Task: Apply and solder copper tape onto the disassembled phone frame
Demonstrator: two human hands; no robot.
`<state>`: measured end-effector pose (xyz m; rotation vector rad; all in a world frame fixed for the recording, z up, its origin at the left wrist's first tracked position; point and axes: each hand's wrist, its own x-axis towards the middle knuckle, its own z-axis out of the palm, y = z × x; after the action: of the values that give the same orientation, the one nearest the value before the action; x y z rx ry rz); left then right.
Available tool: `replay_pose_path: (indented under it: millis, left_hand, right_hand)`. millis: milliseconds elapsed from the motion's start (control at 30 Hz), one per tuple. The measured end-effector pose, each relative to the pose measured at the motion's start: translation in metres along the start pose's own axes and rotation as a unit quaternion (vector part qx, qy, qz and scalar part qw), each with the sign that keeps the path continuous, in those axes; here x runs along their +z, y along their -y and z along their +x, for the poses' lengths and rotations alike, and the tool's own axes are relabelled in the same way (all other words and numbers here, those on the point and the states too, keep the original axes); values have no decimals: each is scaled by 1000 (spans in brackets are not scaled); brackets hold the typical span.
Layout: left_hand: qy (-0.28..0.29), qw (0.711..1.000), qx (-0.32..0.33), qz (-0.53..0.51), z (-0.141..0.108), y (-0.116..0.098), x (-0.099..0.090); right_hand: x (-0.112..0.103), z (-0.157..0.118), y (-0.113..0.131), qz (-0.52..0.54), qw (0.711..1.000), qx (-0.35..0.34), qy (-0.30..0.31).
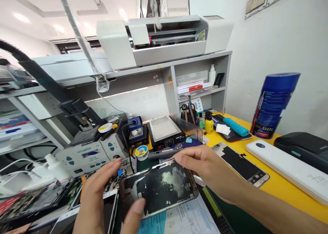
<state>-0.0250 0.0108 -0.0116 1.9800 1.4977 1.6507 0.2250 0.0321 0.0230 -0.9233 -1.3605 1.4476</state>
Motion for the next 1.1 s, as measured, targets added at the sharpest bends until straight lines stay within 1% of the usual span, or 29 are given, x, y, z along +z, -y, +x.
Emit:
replay_pose_path:
  millis: [33,67,100,133,167,200,267,433,600,667,733,833,900,967,1033,1100]
  left_hand:
    - [14,996,68,56,1,-4,0]
    - [41,980,147,125,2,-8,1]
    - [71,953,223,190,2,-12,2]
    - [102,920,287,246,3,-14,3]
    - [127,891,330,285,3,-16,4]
    - [142,875,350,302,4,-16,5]
    - [156,870,349,311,4,-14,4]
    - [162,878,325,311,6,-10,0]
    - [176,888,308,294,6,-10,0]
    - [187,891,297,289,5,-9,0]
    - [197,893,287,284,4,-5,-1]
    - [217,890,295,271,7,1,-1]
    - [232,885,308,262,9,5,0]
    - [243,883,312,253,11,9,1]
    - [246,886,306,246,11,13,3]
    - [244,892,296,240,7,18,9]
  right_hand:
    - [1,0,-2,10,1000,9,10]
    - [2,0,-3,17,1000,17,18]
    - [4,0,-4,21,999,24,26]
    - [5,-1,-4,24,999,31,33]
    - [6,-1,-4,26,998,38,38]
    - [7,-2,-4,29,998,45,40]
    - [8,-2,-3,35,997,55,37]
    - [9,0,2,46,996,71,29]
    - [13,5,0,7,997,71,15]
    - [12,6,-3,-32,998,50,-14]
    - [9,8,-3,-87,994,11,-63]
    - [5,17,8,-196,972,-37,-123]
    - [7,33,25,-280,949,-50,-134]
    - [17,63,47,-359,923,-71,-122]
    - [35,105,67,-426,895,-77,-104]
    - [57,154,82,-482,869,-63,-90]
